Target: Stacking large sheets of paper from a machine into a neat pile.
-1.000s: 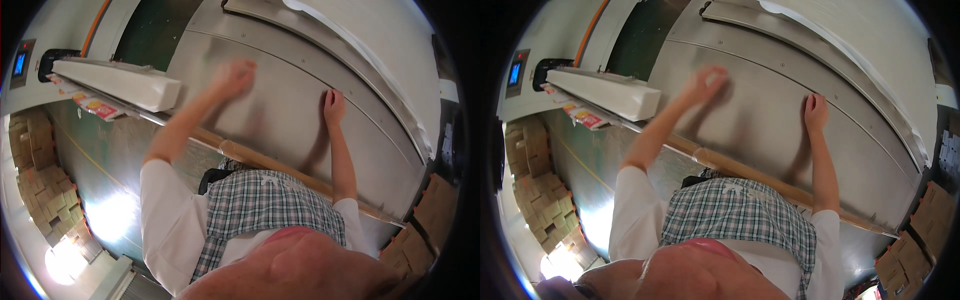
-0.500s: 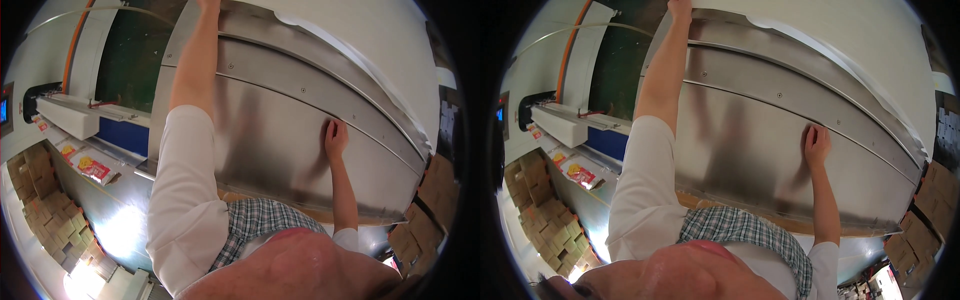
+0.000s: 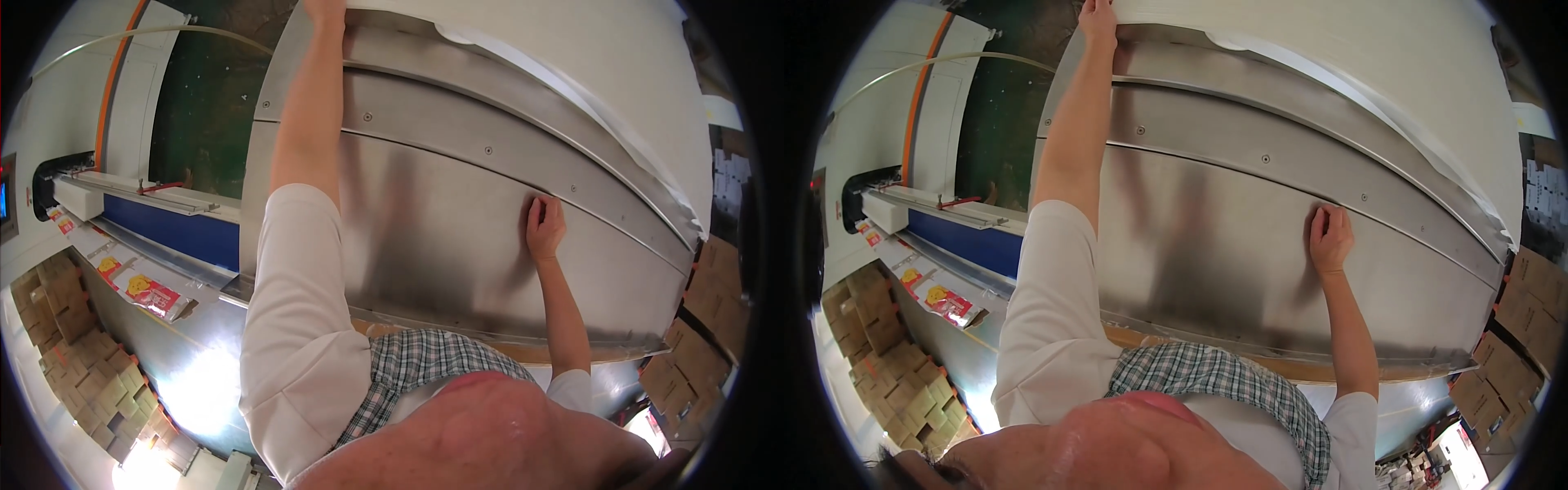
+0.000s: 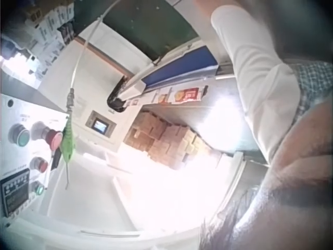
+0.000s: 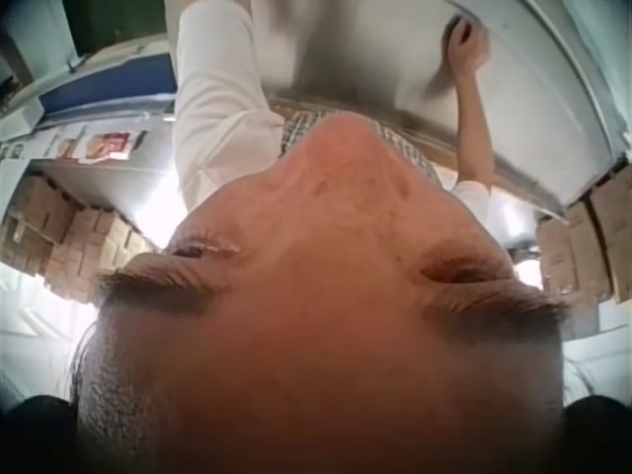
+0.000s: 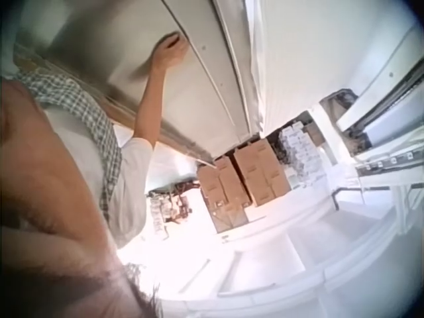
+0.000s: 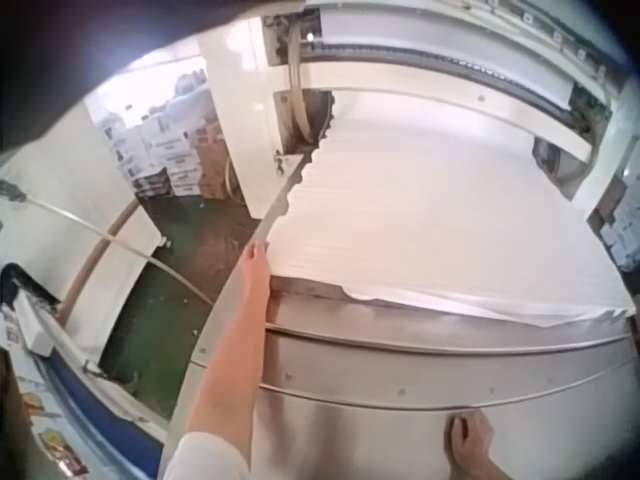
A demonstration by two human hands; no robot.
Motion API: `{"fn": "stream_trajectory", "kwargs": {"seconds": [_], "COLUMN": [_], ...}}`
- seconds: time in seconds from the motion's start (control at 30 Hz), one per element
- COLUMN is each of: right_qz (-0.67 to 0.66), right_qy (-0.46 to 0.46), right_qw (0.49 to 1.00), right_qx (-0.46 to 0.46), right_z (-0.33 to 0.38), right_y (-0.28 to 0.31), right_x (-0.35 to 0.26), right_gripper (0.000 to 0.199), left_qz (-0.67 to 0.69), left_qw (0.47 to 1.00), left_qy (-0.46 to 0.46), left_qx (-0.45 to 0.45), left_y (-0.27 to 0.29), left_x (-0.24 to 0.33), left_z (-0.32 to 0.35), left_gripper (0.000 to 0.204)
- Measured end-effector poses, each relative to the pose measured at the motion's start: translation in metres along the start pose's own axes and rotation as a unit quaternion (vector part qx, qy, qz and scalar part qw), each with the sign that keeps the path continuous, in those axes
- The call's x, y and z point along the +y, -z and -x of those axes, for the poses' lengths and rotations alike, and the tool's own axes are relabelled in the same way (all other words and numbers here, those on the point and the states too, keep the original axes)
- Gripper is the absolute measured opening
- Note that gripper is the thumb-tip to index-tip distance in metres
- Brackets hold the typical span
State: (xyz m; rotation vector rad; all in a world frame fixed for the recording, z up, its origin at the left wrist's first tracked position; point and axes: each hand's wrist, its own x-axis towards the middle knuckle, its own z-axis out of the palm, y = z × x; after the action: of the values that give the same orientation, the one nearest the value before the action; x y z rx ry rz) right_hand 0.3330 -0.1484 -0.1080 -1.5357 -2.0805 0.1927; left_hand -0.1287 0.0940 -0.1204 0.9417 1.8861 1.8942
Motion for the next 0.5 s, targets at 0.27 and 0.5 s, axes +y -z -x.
{"fn": "stream_trajectory", "kwargs": {"seconds": [0.27, 0.5], "right_qz": [-0.013, -0.005], "right_qy": [0.008, 0.013], "right_qw": [1.0, 1.0], "right_qx": [0.006, 0.011], "right_z": [0.001, -0.002], "right_y": [-0.006, 0.001], "right_x": [-0.007, -0.005], "right_gripper": [0.003, 0.003], "left_qz": [0.011, -0.013], "left_qw": [0.999, 0.997], "left_qy": [0.011, 0.05], "left_qx": [-0.036, -0.057], "left_y": [0.015, 0.014], "left_x": [0.004, 0.005], "left_z": [-0.008, -0.002], "left_gripper": [0.032, 0.032]}}
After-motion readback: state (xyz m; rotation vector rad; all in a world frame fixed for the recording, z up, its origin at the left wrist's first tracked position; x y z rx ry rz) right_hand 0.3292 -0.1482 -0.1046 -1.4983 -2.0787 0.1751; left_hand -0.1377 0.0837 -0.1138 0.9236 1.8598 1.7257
